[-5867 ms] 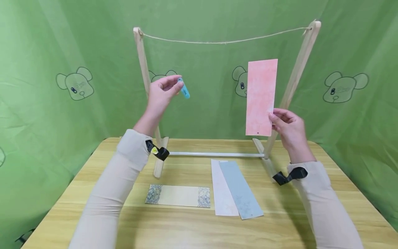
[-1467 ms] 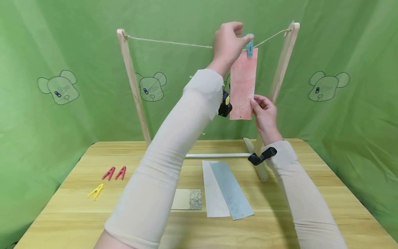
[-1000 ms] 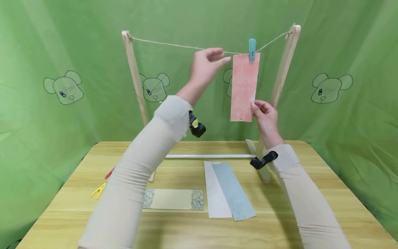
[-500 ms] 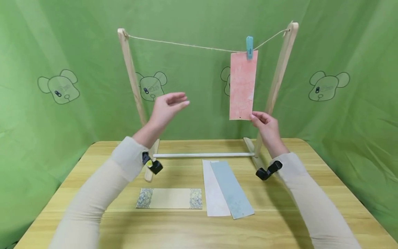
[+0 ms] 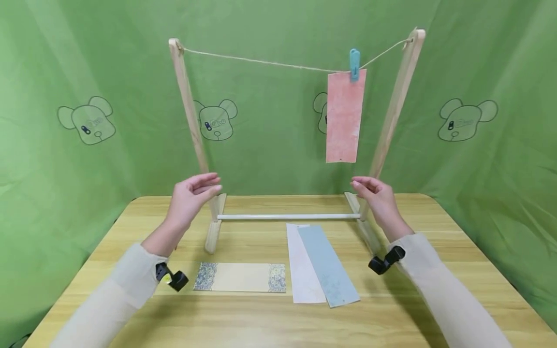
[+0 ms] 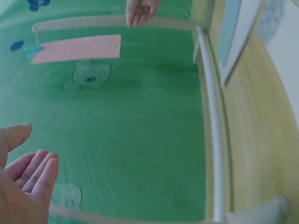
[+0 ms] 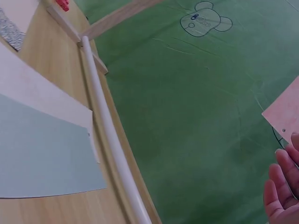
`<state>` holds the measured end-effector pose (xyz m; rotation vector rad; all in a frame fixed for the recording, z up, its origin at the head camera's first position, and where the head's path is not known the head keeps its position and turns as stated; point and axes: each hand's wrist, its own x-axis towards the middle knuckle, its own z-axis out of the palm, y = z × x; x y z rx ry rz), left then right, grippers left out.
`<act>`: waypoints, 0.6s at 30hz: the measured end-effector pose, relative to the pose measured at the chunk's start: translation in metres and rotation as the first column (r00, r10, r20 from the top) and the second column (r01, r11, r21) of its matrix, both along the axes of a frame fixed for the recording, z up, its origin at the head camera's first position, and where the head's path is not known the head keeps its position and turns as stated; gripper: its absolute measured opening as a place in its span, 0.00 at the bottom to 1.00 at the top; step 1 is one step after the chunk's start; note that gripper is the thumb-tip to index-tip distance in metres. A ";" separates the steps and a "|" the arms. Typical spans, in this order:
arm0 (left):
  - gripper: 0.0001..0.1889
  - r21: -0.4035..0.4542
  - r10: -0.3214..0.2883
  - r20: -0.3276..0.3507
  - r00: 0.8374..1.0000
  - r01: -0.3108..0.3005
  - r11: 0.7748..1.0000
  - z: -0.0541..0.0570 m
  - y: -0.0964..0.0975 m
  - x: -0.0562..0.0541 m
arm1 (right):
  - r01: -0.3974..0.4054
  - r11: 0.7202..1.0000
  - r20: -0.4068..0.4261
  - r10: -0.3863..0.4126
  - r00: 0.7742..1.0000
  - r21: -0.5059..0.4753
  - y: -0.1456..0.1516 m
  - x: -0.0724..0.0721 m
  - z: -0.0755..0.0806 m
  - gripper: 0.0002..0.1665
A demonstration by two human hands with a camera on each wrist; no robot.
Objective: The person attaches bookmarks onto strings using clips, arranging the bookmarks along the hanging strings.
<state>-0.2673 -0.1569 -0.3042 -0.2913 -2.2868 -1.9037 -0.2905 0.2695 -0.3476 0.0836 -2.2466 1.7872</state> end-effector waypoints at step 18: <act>0.27 0.010 0.153 0.025 0.988 -0.153 0.988 -0.053 -0.064 0.020 | -0.063 0.993 0.080 0.055 0.995 0.102 0.003 0.038 -0.037 0.28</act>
